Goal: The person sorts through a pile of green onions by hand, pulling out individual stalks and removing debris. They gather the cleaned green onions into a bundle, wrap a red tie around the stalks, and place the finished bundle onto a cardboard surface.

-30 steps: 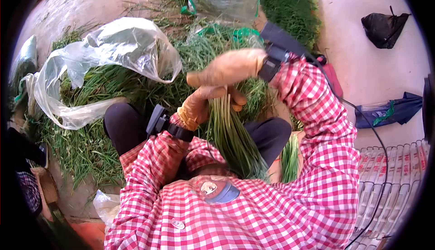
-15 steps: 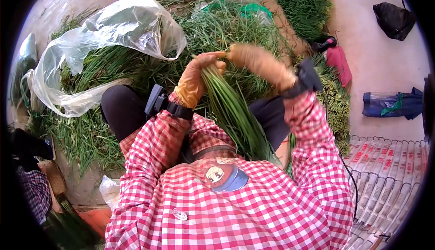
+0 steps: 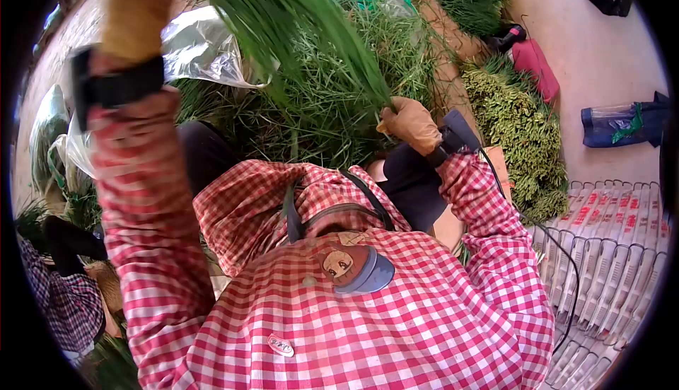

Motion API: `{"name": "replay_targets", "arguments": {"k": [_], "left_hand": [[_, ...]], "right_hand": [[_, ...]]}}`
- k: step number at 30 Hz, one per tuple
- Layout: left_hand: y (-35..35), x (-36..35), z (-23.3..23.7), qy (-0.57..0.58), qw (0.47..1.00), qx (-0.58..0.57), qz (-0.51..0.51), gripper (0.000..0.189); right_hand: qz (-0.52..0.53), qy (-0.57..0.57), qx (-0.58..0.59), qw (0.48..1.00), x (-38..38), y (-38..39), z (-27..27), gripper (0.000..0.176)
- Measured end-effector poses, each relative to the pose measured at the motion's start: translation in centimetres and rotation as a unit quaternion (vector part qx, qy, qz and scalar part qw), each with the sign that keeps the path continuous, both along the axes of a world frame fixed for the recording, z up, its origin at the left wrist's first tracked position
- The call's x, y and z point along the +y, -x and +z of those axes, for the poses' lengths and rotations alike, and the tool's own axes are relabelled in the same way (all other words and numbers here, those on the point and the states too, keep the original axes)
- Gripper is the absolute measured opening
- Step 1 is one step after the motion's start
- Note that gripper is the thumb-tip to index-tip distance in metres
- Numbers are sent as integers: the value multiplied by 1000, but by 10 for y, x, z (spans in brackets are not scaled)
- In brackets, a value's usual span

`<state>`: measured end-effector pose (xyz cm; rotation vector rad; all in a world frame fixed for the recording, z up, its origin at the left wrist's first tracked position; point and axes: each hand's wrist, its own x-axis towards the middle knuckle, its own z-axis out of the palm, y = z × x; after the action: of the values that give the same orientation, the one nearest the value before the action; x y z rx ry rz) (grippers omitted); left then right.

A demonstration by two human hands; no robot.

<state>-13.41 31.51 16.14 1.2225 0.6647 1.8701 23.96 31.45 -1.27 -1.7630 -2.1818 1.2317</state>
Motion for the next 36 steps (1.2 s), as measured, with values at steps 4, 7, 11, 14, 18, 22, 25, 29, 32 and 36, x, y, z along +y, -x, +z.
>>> {"name": "replay_targets", "arguments": {"k": [4,7,11,14,18,22,25,29,32,36], "left_hand": [[-11,1,21,-58,993,53,91,19],[-8,29,-4,-54,989,71,121,17],[-26,10,19,-118,986,73,95,19],[-8,35,19,-140,981,89,99,17],[-161,-37,11,-212,843,464,171,21],[-272,-72,-22,-428,597,638,231,18],[-316,-86,-76,-515,657,523,173,17],[-346,-99,-154,-462,699,545,-6,13],[-360,-108,-220,-435,670,594,-98,11],[-349,-110,-245,-375,728,558,-132,10]], "right_hand": [[117,-32,-134,983,23,-22,-32,33],[163,-66,-199,964,30,-33,-15,43],[88,-167,-203,961,35,-51,38,42],[-32,-146,151,977,36,-46,71,46],[59,-353,333,872,-15,0,128,54],[62,-344,323,879,-55,-3,112,43],[-23,-244,320,915,-74,-40,91,35],[-135,-90,265,950,-76,-91,51,28],[-198,38,215,956,-82,-129,8,27],[-220,109,253,936,-100,-147,-15,25]]}}
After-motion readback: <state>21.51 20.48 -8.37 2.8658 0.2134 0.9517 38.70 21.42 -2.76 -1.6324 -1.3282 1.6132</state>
